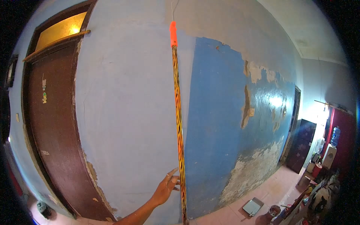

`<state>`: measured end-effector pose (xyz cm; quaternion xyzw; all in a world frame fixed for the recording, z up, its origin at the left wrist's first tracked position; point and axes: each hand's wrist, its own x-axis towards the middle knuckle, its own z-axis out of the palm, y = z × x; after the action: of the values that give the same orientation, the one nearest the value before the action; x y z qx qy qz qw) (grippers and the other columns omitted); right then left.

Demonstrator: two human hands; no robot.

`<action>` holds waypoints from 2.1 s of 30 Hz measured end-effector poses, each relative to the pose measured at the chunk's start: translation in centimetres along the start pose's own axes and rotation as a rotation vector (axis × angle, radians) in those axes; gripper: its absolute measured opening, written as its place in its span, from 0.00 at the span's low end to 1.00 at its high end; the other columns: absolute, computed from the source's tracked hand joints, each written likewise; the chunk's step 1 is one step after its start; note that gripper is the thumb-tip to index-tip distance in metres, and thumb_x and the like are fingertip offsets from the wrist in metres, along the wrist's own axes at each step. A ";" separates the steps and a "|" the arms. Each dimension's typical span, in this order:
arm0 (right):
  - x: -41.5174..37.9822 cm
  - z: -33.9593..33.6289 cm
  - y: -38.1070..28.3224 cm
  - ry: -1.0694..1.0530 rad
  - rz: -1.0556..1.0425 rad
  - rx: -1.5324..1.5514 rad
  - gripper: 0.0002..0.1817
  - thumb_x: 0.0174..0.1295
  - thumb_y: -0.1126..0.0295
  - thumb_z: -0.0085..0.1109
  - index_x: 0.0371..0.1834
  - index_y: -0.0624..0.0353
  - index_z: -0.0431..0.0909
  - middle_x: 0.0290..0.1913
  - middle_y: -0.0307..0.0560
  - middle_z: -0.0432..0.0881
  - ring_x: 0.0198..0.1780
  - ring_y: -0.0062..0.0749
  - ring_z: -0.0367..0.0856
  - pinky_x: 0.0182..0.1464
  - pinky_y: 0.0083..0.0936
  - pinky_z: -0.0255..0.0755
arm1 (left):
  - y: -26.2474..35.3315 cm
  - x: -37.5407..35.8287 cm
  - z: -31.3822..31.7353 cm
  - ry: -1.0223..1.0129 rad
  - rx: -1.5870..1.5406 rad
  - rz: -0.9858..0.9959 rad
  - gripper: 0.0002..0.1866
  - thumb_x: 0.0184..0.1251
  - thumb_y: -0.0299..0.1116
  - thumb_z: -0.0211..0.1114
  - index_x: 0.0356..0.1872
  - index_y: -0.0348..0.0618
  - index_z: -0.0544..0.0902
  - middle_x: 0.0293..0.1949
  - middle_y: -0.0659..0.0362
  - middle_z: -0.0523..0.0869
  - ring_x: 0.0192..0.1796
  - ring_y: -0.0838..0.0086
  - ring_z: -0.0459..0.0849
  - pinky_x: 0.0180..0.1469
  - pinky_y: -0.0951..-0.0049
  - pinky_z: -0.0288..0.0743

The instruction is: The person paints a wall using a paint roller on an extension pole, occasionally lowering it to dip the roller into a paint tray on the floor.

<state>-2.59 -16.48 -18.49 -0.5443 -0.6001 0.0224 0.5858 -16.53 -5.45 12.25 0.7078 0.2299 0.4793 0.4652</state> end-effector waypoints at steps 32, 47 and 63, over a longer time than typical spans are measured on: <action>13.6 2.3 -3.7 0.042 -0.167 -0.048 0.31 0.76 0.60 0.45 0.78 0.59 0.53 0.35 0.59 0.80 0.28 0.53 0.76 0.30 0.41 0.72 | 0.2 1.7 -0.1 0.054 0.038 0.067 0.32 0.82 0.48 0.44 0.76 0.37 0.55 0.54 0.49 0.80 0.53 0.67 0.81 0.51 0.69 0.78; -7.6 0.9 5.7 -0.174 0.243 -0.013 0.24 0.76 0.61 0.44 0.69 0.63 0.65 0.43 0.60 0.79 0.40 0.52 0.79 0.41 0.39 0.73 | -14.6 -11.1 4.6 -0.172 0.364 -0.274 0.22 0.76 0.40 0.58 0.64 0.39 0.70 0.43 0.45 0.87 0.44 0.56 0.87 0.45 0.64 0.78; -5.2 0.7 1.9 -0.277 0.489 -0.022 0.21 0.75 0.54 0.46 0.57 0.60 0.75 0.32 0.58 0.79 0.30 0.50 0.77 0.33 0.42 0.71 | -19.6 -11.9 3.8 -0.197 0.477 -0.135 0.19 0.76 0.34 0.58 0.60 0.32 0.70 0.42 0.41 0.86 0.41 0.52 0.87 0.43 0.65 0.80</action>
<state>-3.38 -18.79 -23.56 -0.6710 -0.5254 0.2307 0.4695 -15.99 -7.23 -10.88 0.8236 0.3368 0.3082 0.3365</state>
